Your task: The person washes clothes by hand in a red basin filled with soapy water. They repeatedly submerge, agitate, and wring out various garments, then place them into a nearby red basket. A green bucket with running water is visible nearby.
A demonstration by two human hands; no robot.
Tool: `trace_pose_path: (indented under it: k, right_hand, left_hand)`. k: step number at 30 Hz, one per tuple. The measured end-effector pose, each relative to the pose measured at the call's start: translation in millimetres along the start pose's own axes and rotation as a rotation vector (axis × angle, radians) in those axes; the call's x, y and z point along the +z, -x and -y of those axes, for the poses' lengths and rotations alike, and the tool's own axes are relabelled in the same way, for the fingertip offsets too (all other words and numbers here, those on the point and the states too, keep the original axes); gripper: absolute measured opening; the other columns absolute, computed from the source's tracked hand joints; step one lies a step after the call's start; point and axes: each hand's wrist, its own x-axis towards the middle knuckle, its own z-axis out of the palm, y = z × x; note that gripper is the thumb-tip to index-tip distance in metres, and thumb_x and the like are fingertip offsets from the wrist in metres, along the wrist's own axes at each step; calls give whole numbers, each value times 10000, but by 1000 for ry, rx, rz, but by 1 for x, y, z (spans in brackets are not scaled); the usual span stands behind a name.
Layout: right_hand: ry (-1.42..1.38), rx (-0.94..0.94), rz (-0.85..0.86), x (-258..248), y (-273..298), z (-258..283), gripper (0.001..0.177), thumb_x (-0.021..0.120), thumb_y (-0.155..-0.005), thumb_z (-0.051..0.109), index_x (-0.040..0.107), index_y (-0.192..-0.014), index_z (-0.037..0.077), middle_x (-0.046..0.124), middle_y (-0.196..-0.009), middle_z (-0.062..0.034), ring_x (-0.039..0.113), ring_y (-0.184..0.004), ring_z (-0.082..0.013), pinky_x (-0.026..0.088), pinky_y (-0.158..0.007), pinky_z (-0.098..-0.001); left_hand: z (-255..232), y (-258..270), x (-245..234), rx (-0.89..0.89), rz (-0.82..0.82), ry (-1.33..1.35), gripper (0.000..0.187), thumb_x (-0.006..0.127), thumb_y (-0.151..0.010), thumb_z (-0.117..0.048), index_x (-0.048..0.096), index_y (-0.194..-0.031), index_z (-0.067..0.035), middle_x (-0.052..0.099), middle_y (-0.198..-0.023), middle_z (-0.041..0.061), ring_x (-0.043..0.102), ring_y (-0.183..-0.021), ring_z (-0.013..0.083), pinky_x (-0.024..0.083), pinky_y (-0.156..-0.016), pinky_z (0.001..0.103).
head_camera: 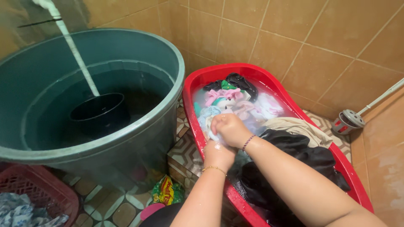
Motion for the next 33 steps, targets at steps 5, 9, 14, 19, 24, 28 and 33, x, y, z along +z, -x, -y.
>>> trace_pose_path:
  k: [5, 9, 14, 19, 24, 28, 33]
  right_hand:
    - [229, -320, -198, 9, 13, 15, 154, 525, -764, 66, 666, -708, 42, 676, -731, -112, 658, -747, -224, 527, -717, -358]
    - [236, -552, -276, 11, 14, 57, 118, 581, -744, 79, 690, -757, 38, 702, -806, -116, 688, -828, -260, 540, -783, -388]
    - [-168, -636, -209, 12, 13, 162, 207, 536, -850, -50, 685, -972, 25, 708, -973, -98, 683, -875, -182, 574, -820, -326]
    - [-435, -320, 465, 89, 7, 282, 231, 561, -857, -4, 704, -1038, 12, 724, -987, -108, 724, -888, -213, 618, -783, -370]
    - [-508, -511, 727, 219, -6, 354, 619, 629, -823, -16, 527, -1434, 11, 532, -1420, -131, 550, -1235, -147, 452, -1083, -348]
    - [-342, -597, 635, 226, -1, 352, 643, 582, -872, 125, 497, -1507, 86, 540, -1530, -149, 596, -1195, -324, 402, -1158, -374]
    - [258, -926, 157, 109, -9, 244, 644, 707, -894, 219, 507, -1498, 125, 376, -1614, -189, 354, -1504, -323, 364, -1169, -412]
  left_hand:
    - [-24, 19, -18, -64, -43, 55, 402, 690, -828, -308, 669, -1136, -50, 750, -1011, 202, 734, -984, 334, 577, -823, 432]
    - [-15, 19, -34, 364, -336, 126, 597, 819, -669, -251, 622, -1186, -28, 704, -1050, 191, 701, -969, 351, 561, -788, 421]
    - [18, -12, -48, 122, -571, 602, 500, 853, -666, -74, 592, -1086, 3, 640, -897, 72, 640, -799, 220, 553, -731, 341]
    - [42, -30, -68, -54, -541, 1105, 290, 728, -853, -51, 661, -1126, 20, 709, -948, 95, 632, -751, 177, 531, -689, 316]
    - [30, -28, -47, -172, -314, 1150, 282, 697, -904, -134, 677, -1142, 17, 710, -933, 90, 649, -762, 167, 522, -677, 311]
    - [44, -29, -51, -159, -250, 1100, 289, 694, -919, -155, 676, -1155, 11, 700, -914, 98, 645, -757, 179, 512, -663, 321]
    - [57, -29, -56, -19, -176, 956, 300, 690, -936, -182, 675, -1171, 4, 687, -890, 107, 641, -752, 195, 500, -646, 334]
